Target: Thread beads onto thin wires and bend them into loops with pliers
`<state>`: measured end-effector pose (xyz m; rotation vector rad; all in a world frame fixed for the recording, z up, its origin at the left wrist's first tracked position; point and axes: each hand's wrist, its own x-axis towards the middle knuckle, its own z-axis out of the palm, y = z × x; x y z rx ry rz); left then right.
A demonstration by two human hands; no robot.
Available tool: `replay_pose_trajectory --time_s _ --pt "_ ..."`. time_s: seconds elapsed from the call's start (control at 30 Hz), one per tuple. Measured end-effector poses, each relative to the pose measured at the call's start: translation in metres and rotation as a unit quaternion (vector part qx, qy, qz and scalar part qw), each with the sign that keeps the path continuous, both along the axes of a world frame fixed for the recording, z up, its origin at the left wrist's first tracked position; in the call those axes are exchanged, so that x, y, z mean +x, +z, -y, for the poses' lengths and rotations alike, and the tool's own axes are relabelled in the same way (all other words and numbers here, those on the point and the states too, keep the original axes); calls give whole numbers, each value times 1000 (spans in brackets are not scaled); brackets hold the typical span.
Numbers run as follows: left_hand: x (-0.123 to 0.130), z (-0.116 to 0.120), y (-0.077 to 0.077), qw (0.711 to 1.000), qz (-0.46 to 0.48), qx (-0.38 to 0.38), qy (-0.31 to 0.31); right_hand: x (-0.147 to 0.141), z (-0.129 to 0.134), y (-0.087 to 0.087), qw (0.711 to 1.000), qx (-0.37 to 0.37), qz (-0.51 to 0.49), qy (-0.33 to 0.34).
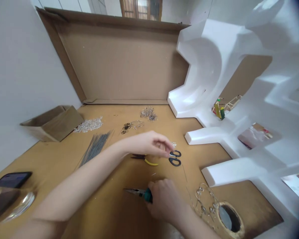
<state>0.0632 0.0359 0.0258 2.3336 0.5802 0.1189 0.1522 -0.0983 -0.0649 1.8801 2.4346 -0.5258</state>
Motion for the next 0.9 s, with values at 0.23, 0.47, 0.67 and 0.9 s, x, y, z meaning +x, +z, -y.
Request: replay_pose_trajectory --time_s 0.23,0.47,0.67,0.9 --pt "83 -45 -72 941 -239 237 -36 3 -1 1 1000 -4 -8 0" --pt "98 -63 -98 958 -207 198 -5 4 -2 1 1000 3 -29 6" --pt "92 -85 -92 984 -154 78 38 4 -2 2 1000 -4 -25 9" --pt "75 -99 -98 989 -35 -115 86 4 -2 -1 1000 0 -29 4"
